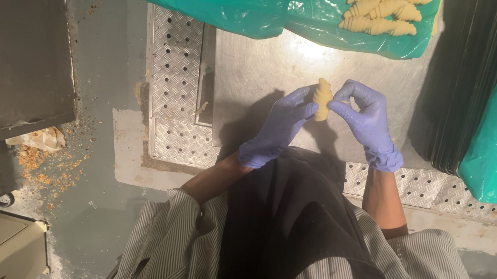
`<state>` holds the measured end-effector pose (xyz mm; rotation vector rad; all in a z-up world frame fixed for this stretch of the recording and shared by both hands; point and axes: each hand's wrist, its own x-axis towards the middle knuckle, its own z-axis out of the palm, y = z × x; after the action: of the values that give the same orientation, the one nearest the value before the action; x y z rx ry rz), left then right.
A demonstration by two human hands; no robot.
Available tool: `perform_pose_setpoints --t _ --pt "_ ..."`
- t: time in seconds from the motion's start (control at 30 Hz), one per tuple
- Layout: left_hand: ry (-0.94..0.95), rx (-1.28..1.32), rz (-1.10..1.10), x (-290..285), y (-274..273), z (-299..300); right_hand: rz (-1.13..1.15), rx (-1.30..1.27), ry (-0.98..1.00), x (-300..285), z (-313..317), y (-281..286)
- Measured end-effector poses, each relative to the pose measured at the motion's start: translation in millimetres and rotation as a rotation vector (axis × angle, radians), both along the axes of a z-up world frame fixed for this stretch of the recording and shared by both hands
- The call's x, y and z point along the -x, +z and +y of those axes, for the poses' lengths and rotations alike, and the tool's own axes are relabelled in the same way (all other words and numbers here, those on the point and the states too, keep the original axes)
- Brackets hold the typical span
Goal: Rolling triangular pieces of dough into croissant shapes.
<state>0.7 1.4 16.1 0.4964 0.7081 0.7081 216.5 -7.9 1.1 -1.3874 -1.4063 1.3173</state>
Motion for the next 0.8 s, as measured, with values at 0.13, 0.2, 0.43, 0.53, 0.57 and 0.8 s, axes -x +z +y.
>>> perform_pose_setpoints --t 0.13,0.2,0.43,0.53,0.57,0.8 --pt "0.017 0.006 -0.040 -2.0 -14.7 -3.4 -0.015 -0.004 0.003 4.8 0.9 2.3" --pt "0.022 0.006 -0.011 -1.6 -16.4 -3.3 -0.013 0.019 0.002 5.3 1.1 1.7" --pt "0.014 0.003 -0.005 -2.0 -12.2 -2.0 0.008 -0.001 -0.008 3.4 0.5 0.5" --pt "0.001 0.000 0.026 -0.7 -9.0 -0.8 -0.005 -0.006 -0.007 3.7 0.4 -1.9" --pt "0.005 0.019 0.006 -0.2 -7.4 0.3 0.023 -0.006 -0.012 2.9 0.6 -4.1" --pt "-0.001 -0.022 -0.049 -2.1 -15.2 1.3 0.118 0.031 -0.059 0.4 2.2 -9.5"
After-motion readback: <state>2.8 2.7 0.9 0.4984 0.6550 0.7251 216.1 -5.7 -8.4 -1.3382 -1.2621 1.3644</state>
